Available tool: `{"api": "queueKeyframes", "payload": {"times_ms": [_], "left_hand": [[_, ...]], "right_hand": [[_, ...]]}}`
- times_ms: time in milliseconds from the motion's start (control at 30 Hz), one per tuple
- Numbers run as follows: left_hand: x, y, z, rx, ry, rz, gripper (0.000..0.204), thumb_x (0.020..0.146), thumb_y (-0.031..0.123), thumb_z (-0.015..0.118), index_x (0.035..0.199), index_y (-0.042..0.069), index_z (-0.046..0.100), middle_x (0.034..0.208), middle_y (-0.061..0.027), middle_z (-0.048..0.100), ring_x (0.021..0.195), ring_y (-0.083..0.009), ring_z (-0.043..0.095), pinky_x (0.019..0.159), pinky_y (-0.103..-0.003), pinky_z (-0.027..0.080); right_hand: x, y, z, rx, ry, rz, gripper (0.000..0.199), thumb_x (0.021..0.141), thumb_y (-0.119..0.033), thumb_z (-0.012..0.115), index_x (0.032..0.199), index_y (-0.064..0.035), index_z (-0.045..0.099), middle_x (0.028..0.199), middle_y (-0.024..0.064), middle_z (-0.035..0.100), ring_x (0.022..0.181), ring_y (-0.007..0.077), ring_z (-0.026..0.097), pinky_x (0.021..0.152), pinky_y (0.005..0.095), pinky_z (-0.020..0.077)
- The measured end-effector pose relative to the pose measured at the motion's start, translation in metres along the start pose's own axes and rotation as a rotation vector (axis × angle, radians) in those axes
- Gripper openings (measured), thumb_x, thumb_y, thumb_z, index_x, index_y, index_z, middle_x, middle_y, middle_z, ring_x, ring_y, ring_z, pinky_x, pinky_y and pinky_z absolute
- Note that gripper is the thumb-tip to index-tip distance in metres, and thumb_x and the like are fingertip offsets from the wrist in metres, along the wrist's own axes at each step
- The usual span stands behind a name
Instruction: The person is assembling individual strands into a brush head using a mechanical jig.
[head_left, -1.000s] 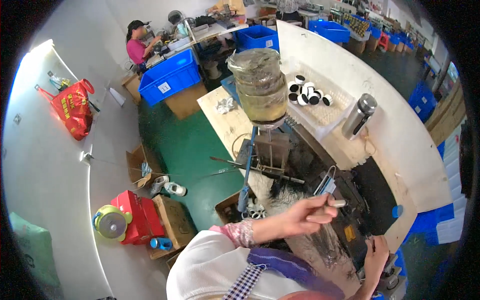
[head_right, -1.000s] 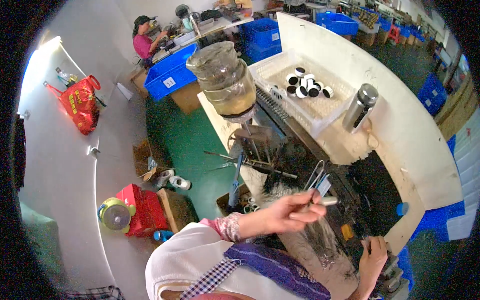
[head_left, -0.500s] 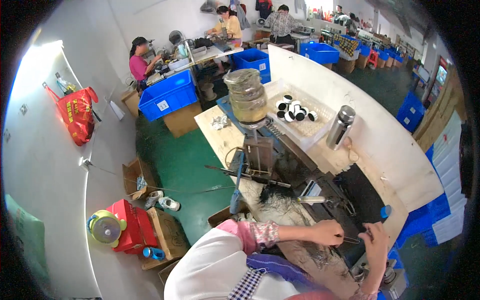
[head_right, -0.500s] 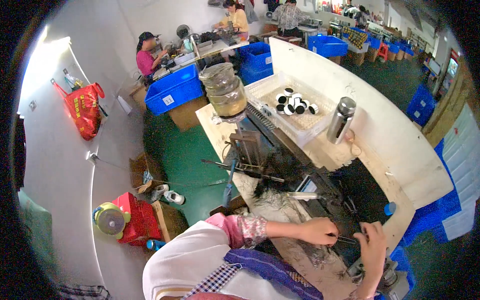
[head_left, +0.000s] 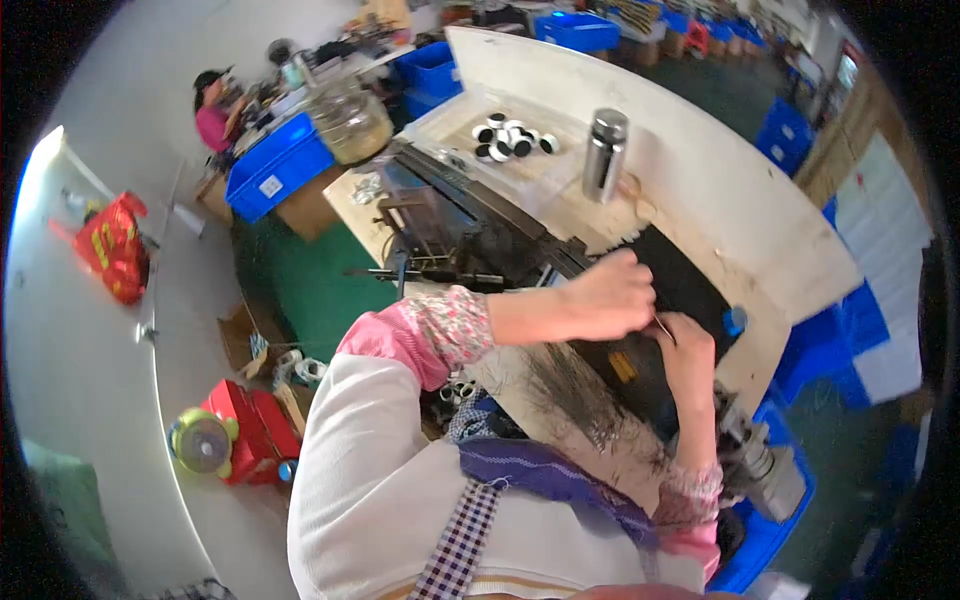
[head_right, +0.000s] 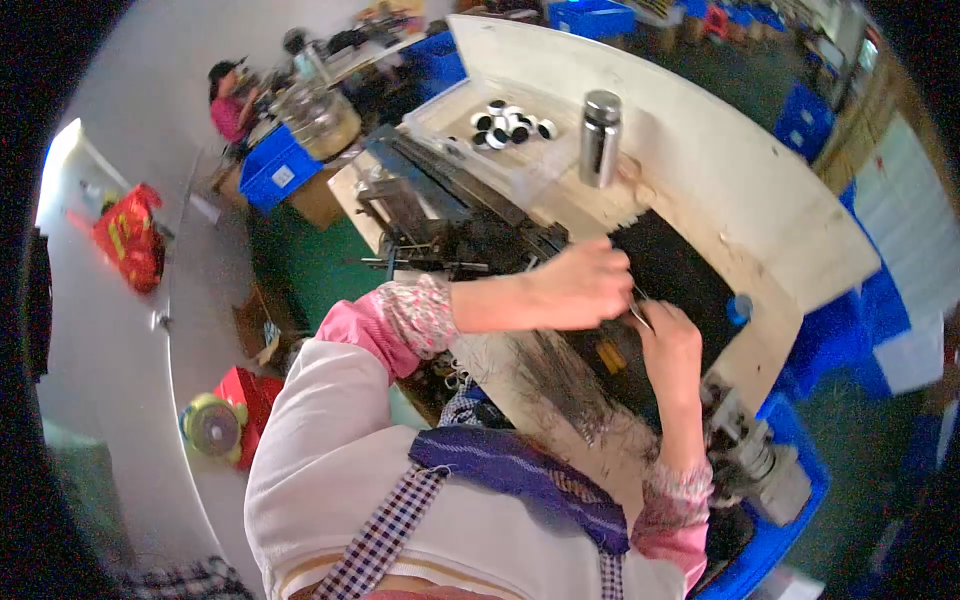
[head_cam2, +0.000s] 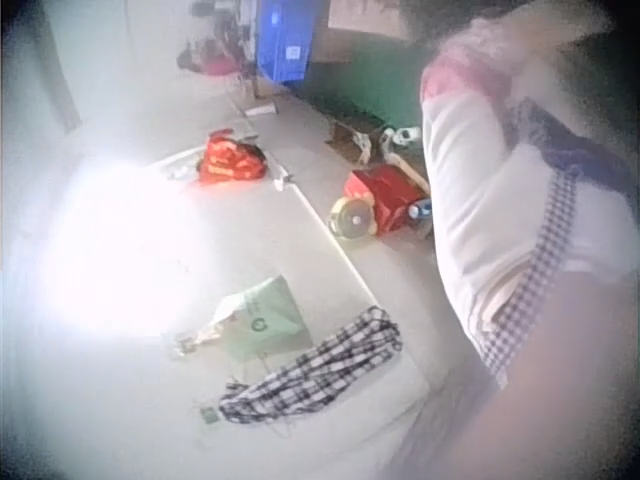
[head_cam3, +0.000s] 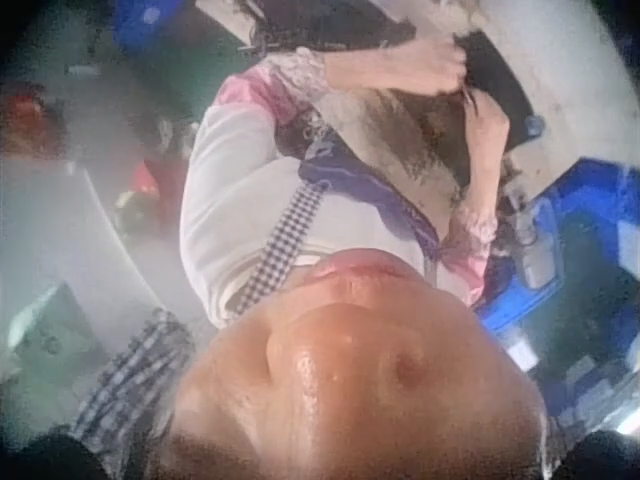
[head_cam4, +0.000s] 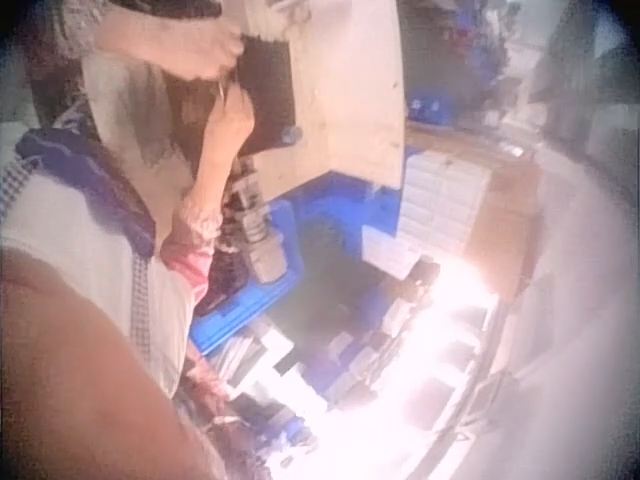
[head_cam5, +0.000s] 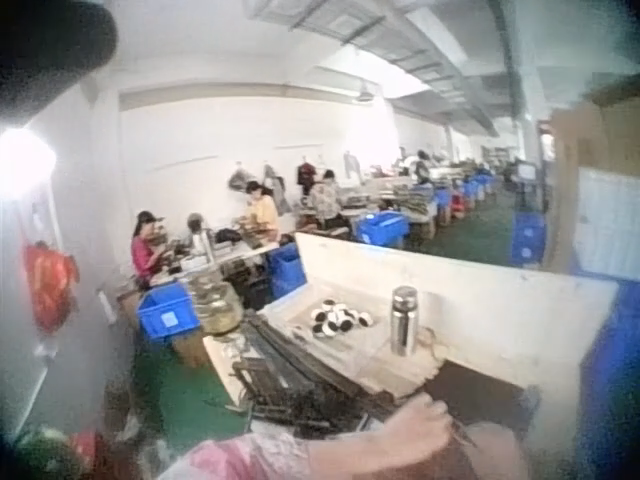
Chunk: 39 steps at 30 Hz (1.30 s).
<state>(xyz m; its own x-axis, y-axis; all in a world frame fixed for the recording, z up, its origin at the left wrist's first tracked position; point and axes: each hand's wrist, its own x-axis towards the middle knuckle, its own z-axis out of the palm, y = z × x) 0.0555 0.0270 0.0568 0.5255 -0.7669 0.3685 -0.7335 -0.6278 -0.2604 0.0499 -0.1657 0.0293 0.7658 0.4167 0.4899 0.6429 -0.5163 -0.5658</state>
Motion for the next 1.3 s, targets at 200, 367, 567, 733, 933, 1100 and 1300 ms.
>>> {"api": "queueKeyframes", "payload": {"times_ms": [200, 367, 567, 733, 933, 1100, 1300], "left_hand": [[-0.018, 0.02, 0.007, -0.206, 0.533, -0.328, 0.015, 0.075, 0.004, 0.067, 0.09, 0.006, 0.067, 0.089, -0.0056, 0.061, 0.08, -0.0249, 0.058, 0.072, -0.038, 0.045], [-0.085, 0.092, 0.043, -1.208, 0.318, -0.91, 0.014, 0.093, 0.013, 0.054, 0.092, 0.003, 0.065, 0.061, -0.002, 0.052, 0.053, -0.0166, 0.051, 0.051, -0.027, 0.042], [-0.095, 0.014, 0.038, -3.287, 0.278, -0.969, 0.048, 0.097, 0.046, 0.04, 0.078, 0.003, 0.052, 0.05, 0.0019, 0.035, 0.038, -0.0079, 0.032, 0.036, -0.022, 0.028], [-0.068, 0.01, -0.013, -3.356, 0.309, -0.854, 0.049, 0.097, 0.042, 0.044, 0.105, -0.006, 0.051, 0.055, -0.0016, 0.043, 0.04, -0.0088, 0.039, 0.035, -0.021, 0.031], [-0.066, 0.018, -0.01, -3.354, 0.384, -0.845, 0.049, 0.096, 0.04, 0.044, 0.11, -0.007, 0.05, 0.057, -0.0039, 0.046, 0.04, -0.01, 0.04, 0.035, -0.023, 0.031], [-0.082, 0.076, 0.066, -1.179, 0.163, -0.969, 0.029, 0.084, 0.014, 0.061, 0.102, -0.003, 0.045, 0.071, -0.0092, 0.056, 0.059, -0.0266, 0.054, 0.056, -0.036, 0.045], [-0.12, 0.059, 0.061, -1.383, 0.096, -1.116, 0.029, 0.086, 0.026, 0.064, 0.085, 0.0, 0.053, 0.065, -0.0069, 0.055, 0.057, -0.0172, 0.055, 0.051, -0.031, 0.043]], "right_hand": [[0.004, 0.015, 0.009, 0.072, 0.045, -0.027, 0.02, 0.074, -0.002, 0.061, 0.094, -0.0031, 0.065, 0.087, 0.0156, 0.063, 0.083, 0.035, 0.061, 0.073, 0.0389, 0.0497], [0.015, 0.018, 0.033, 0.034, -0.026, -0.098, 0.016, 0.071, -0.004, 0.067, 0.087, -0.0004, 0.066, 0.084, 0.0128, 0.065, 0.076, 0.0318, 0.062, 0.069, 0.0366, 0.0508], [0.018, 0.024, 0.036, 0.074, -0.082, 0.03, 0.016, 0.074, -0.006, 0.069, 0.087, 0.0021, 0.067, 0.081, 0.0158, 0.065, 0.073, 0.0329, 0.062, 0.067, 0.0369, 0.0503], [0.016, 0.029, 0.039, 0.073, -0.112, 0.043, 0.017, 0.075, -0.008, 0.069, 0.088, 0.0029, 0.067, 0.08, 0.0175, 0.065, 0.072, 0.0336, 0.062, 0.066, 0.0377, 0.0495], [0.015, 0.03, 0.036, 0.076, -0.139, 0.069, 0.016, 0.074, -0.008, 0.069, 0.086, 0.002, 0.067, 0.077, 0.0189, 0.063, 0.072, 0.0359, 0.061, 0.065, 0.0395, 0.0484], [0.024, 0.022, 0.038, 0.097, -0.223, 0.093, 0.017, 0.076, -0.015, 0.066, 0.086, -0.0016, 0.067, 0.08, 0.0174, 0.064, 0.078, 0.0363, 0.061, 0.07, 0.0422, 0.0488], [-0.007, -0.02, 0.027, -0.207, -0.001, -0.077, 0.021, 0.071, -0.005, 0.065, 0.092, -0.0087, 0.064, 0.086, 0.0098, 0.058, 0.08, 0.0298, 0.062, 0.067, 0.0376, 0.0515]]}}
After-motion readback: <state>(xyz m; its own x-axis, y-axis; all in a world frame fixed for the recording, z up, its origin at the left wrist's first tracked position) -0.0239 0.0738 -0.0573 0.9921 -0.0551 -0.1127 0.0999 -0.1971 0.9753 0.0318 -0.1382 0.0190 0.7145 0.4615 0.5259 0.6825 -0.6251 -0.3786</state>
